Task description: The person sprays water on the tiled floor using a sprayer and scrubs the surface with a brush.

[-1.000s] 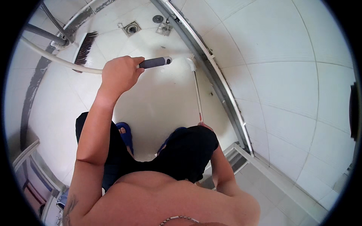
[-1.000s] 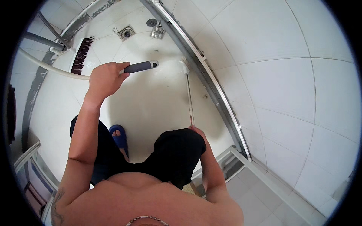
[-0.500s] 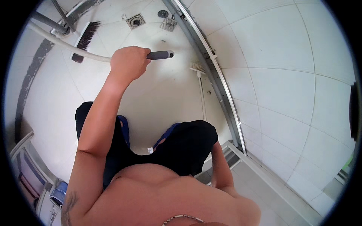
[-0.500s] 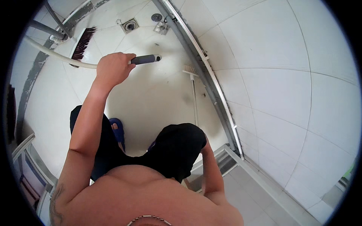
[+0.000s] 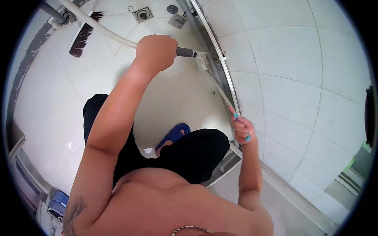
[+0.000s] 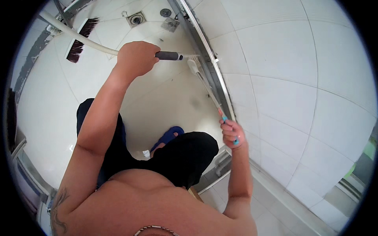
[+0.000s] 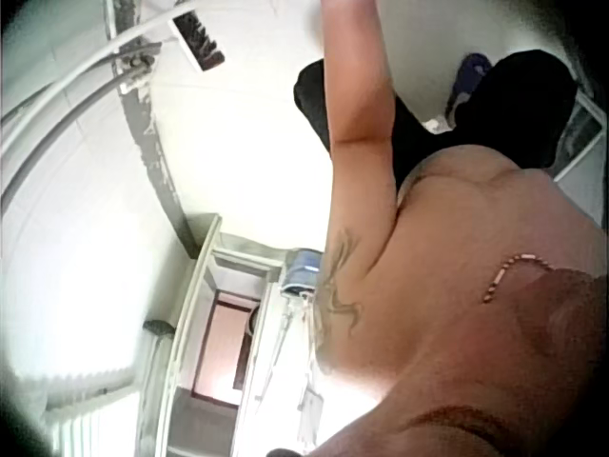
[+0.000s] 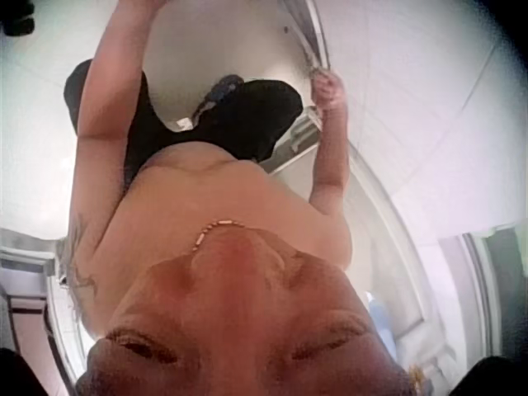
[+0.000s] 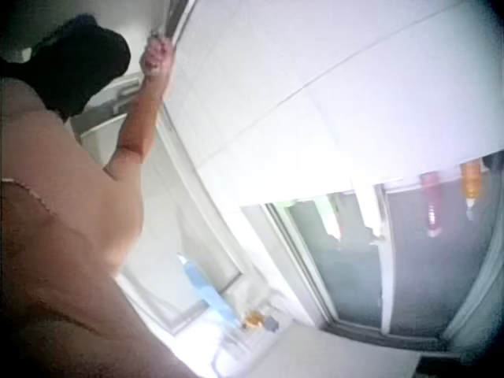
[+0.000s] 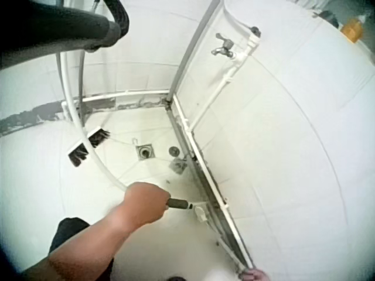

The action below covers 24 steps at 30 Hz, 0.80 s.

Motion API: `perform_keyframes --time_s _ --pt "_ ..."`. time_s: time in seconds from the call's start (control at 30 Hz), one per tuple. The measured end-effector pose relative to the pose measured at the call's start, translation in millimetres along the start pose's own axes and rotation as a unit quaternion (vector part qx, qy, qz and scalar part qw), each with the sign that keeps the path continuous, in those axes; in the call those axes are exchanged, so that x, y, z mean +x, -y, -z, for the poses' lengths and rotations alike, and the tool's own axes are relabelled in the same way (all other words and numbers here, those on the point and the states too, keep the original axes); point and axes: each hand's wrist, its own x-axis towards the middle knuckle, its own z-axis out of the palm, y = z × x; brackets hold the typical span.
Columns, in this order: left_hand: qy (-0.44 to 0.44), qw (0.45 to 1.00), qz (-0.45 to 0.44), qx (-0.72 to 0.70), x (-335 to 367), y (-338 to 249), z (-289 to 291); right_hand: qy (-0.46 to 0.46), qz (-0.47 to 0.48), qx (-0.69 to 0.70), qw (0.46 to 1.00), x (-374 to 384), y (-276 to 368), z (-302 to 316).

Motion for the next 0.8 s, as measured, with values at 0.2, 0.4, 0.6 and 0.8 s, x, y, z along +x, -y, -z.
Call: perform_keyframes --time_s 0.2,0.4,0.6,0.8 --pt "-0.003 0.999 0.033 -0.037 0 16 9 -0.032 0.021 -0.078 0.996 7 -45 -169" --pt "-0.018 0.996 0.039 -0.076 -6 24 23 -0.14 0.09 -0.136 0.977 7 -64 -194" --pt "-0.051 0.993 0.033 -0.103 -3 30 23 -0.2 0.111 -0.174 0.958 60 -62 -202" --pt "-0.103 0.989 0.032 -0.102 -7 31 18 -0.15 0.165 -0.262 0.939 122 -72 -233"
